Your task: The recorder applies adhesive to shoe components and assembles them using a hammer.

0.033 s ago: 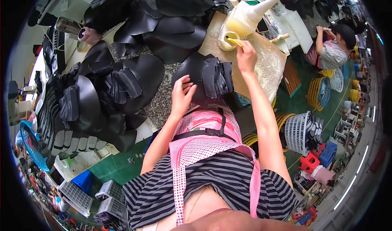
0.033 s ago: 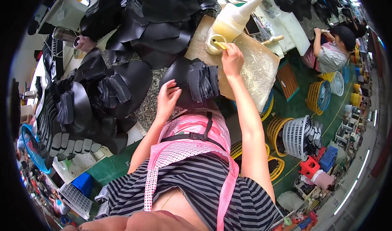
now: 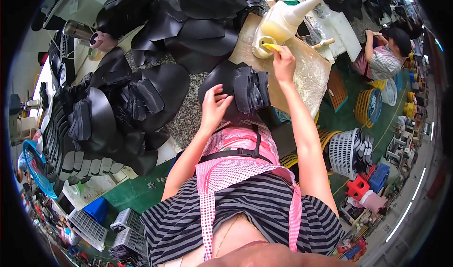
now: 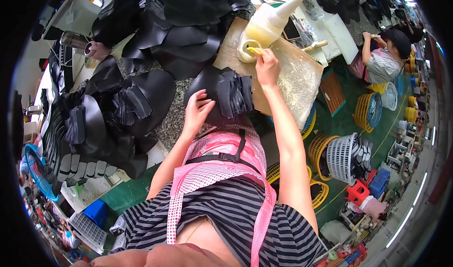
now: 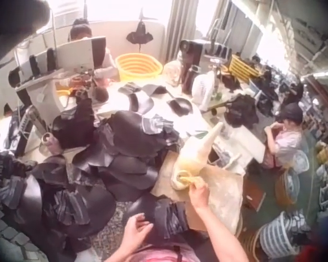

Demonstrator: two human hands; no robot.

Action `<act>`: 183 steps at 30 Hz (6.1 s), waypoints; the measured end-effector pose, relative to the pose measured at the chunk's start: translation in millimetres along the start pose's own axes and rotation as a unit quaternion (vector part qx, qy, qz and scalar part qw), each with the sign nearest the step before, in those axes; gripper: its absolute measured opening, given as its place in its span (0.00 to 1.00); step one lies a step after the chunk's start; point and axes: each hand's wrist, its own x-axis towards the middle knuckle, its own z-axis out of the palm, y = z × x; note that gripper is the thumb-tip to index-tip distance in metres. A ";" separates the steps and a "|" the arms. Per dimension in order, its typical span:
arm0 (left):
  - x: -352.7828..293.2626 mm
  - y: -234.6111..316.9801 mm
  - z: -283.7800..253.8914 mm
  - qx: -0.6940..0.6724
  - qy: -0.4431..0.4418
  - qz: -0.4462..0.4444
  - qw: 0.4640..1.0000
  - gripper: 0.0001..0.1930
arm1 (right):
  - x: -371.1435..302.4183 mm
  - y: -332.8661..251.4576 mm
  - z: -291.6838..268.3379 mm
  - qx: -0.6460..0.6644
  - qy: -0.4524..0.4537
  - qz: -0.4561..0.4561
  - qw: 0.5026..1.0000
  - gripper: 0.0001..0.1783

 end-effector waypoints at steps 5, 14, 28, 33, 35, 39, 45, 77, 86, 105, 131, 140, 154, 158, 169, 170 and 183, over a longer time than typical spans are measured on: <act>17.5 26.9 22.6 0.095 -0.023 -0.027 0.995 0.34 | -12.0 28.9 -27.5 0.038 -0.012 0.221 0.974 0.11; 42.0 -21.5 15.1 -0.030 -0.123 -0.058 0.990 0.13 | -57.1 -80.9 -58.6 0.056 -0.185 0.003 0.981 0.05; 51.1 -28.5 6.5 -0.145 -0.130 -0.134 0.972 0.12 | -60.7 -73.5 -91.2 0.079 -0.409 -0.270 0.868 0.15; 51.7 -29.8 7.0 -0.143 -0.115 -0.123 0.975 0.13 | -59.6 -85.1 -98.9 0.090 -0.331 -0.241 0.908 0.16; 51.4 -29.8 6.8 -0.152 -0.104 -0.115 0.976 0.13 | -57.3 -87.1 -84.5 0.039 -0.377 -0.314 0.870 0.16; 50.4 -34.1 9.6 -0.142 -0.109 -0.081 0.981 0.13 | -61.6 -97.3 -91.6 0.108 -0.363 -0.178 0.908 0.14; 53.7 -33.8 7.4 -0.127 -0.119 -0.060 0.983 0.14 | -29.4 -66.5 -15.8 -0.028 -0.196 -0.012 0.980 0.02; 41.8 -46.3 -2.0 0.011 -0.066 -0.082 0.994 0.15 | -149.1 -75.0 -128.0 0.069 -0.218 0.031 0.973 0.09; 39.7 -40.1 1.7 -0.048 -0.087 -0.081 0.992 0.13 | -110.3 -74.0 -55.4 0.038 -0.166 0.005 0.985 0.13; 34.9 -42.6 3.2 -0.032 -0.064 -0.073 0.995 0.13 | -153.4 -44.6 -111.1 0.019 -0.247 -0.077 0.966 0.12; 70.8 30.1 -27.2 0.424 -0.196 0.247 0.849 0.29 | -86.7 -55.7 -76.7 0.071 -0.015 0.104 0.992 0.07; 72.0 37.2 -23.3 0.360 -0.159 0.300 0.869 0.34 | -101.6 -34.0 -80.0 0.140 0.026 0.197 0.970 0.07; 22.2 26.7 -102.9 0.302 -0.099 0.199 0.927 0.14 | -96.7 -22.0 -76.4 0.138 0.011 0.196 0.971 0.08; -28.4 6.0 -125.3 0.100 0.107 0.026 0.989 0.12 | -96.3 -7.6 -71.5 0.148 0.008 0.189 0.971 0.10; -56.5 -51.4 -126.6 -0.100 0.418 0.011 0.903 0.09 | -68.9 -20.6 -60.1 0.157 -0.062 0.190 0.967 0.12; -58.1 -45.3 -125.1 -0.065 0.422 0.043 0.903 0.09 | -70.0 -19.9 -62.6 0.152 -0.061 0.191 0.968 0.12; -59.7 -34.4 -128.1 0.044 0.456 0.110 0.882 0.14 | -84.7 -24.1 -70.2 0.146 -0.030 0.198 0.969 0.11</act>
